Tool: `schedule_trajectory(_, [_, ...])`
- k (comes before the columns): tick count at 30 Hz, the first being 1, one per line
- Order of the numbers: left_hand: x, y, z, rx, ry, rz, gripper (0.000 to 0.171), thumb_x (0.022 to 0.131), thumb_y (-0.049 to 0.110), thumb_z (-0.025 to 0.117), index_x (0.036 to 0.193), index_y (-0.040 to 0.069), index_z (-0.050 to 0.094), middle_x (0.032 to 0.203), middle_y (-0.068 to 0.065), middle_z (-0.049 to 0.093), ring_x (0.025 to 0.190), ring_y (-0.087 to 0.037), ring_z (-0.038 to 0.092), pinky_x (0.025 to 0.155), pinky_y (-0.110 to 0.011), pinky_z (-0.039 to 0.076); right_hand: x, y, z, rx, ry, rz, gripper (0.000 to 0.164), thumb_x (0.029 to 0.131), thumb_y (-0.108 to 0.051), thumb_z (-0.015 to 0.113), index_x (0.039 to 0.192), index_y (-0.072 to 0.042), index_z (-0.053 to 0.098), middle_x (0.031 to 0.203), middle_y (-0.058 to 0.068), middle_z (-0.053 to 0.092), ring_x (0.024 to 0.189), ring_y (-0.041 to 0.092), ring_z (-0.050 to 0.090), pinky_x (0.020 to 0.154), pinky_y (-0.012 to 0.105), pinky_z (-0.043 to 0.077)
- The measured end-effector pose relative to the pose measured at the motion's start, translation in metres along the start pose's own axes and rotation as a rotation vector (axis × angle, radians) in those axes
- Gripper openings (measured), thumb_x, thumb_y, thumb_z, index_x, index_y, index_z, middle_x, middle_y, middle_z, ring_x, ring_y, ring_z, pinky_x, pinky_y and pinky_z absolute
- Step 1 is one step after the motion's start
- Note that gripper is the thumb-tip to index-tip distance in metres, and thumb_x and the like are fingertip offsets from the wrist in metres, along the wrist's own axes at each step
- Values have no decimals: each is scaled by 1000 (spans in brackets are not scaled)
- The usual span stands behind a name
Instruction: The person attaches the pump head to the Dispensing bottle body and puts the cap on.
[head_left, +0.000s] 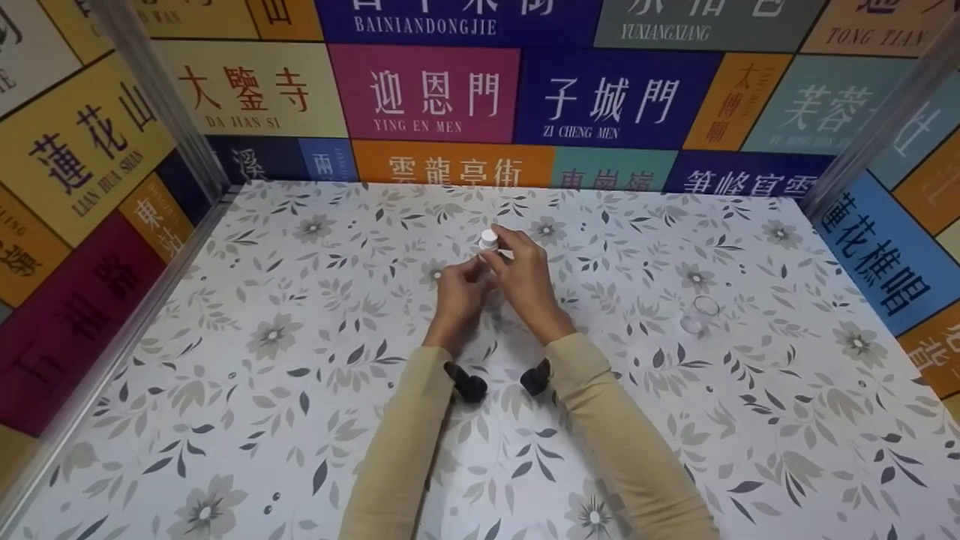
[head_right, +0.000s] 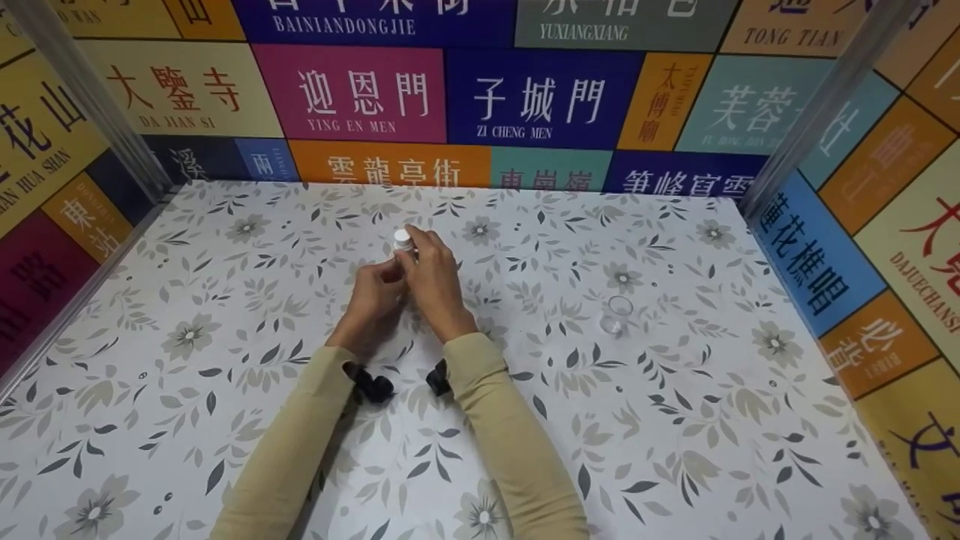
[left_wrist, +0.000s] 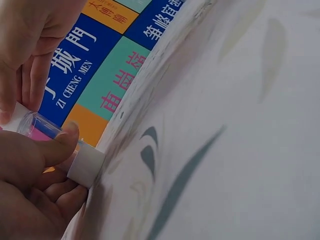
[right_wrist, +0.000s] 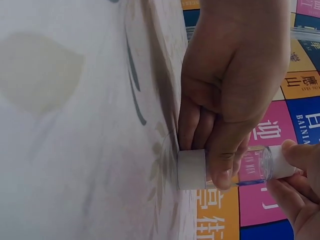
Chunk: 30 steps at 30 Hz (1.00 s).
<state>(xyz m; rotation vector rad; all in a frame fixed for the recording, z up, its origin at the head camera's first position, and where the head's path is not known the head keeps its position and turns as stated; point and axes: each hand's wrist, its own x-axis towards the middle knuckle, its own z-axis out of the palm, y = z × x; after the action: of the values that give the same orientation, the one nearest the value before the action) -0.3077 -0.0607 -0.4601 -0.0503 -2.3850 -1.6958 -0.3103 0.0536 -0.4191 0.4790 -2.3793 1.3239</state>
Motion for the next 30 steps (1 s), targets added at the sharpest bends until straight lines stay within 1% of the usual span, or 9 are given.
schedule_trajectory(4, [1,-1,1,-8,-8,-4,38,85,-5,67,122,2,70,103,-16,75,79,-14,55,68,-19,42,-1,0,-5,13,-23,27,50,90,-7,73,136,4,56,119,22,67,114,32,67,96,41,56])
schedule_trajectory(8, [0,0,2,-25,-14,-29,34,85,-1,70,120,0,71,110,-16,74,85,-14,56,75,-22,46,-2,-1,-13,-5,-38,53,55,89,-9,74,139,2,54,124,23,65,119,33,64,97,43,55])
schedule_trajectory(12, [0,1,2,-49,-12,-70,32,85,3,75,116,-2,72,117,-17,72,94,-16,60,87,-28,51,-4,-4,-21,-68,-37,32,52,89,-11,74,136,0,56,125,21,64,120,33,62,96,43,56])
schedule_trajectory(15, [0,1,2,-70,-10,-91,34,85,3,76,117,-4,70,123,-18,70,107,-20,64,97,-34,51,-6,-6,-28,-133,-29,7,50,89,-13,75,134,-1,59,128,19,63,120,33,61,95,42,56])
schedule_trajectory(18, [0,0,1,-72,-16,-110,37,86,3,75,121,-4,68,126,-19,69,117,-25,65,102,-37,51,-10,-7,-37,-171,-30,-3,48,89,-15,75,133,-1,60,131,18,61,122,33,59,100,44,52])
schedule_trajectory(20, [1,0,1,-75,-22,-121,39,86,4,75,124,-3,67,130,-19,66,124,-26,63,105,-37,49,-12,-7,-43,-182,-30,-4,47,89,-16,75,132,-1,61,133,18,60,125,34,58,104,45,49])
schedule_trajectory(24, [0,1,1,-72,-29,-135,43,86,4,75,127,-3,64,134,-19,63,130,-27,59,108,-37,48,-16,-7,-57,-186,-27,4,45,90,-16,75,130,-2,62,134,17,59,127,33,56,109,45,45])
schedule_trajectory(28, [-1,3,0,-49,-28,-127,42,85,5,76,126,-2,66,131,-19,66,121,-27,64,103,-37,51,-21,-6,-73,-210,-48,13,44,91,-17,73,131,-3,62,137,15,56,130,32,54,110,46,43])
schedule_trajectory(30, [-1,3,0,-46,-35,-129,42,86,6,76,126,-1,66,131,-19,67,119,-27,64,101,-38,52,-24,-6,-80,-231,-57,20,44,92,-17,73,132,-3,62,139,15,55,132,32,52,112,47,42])
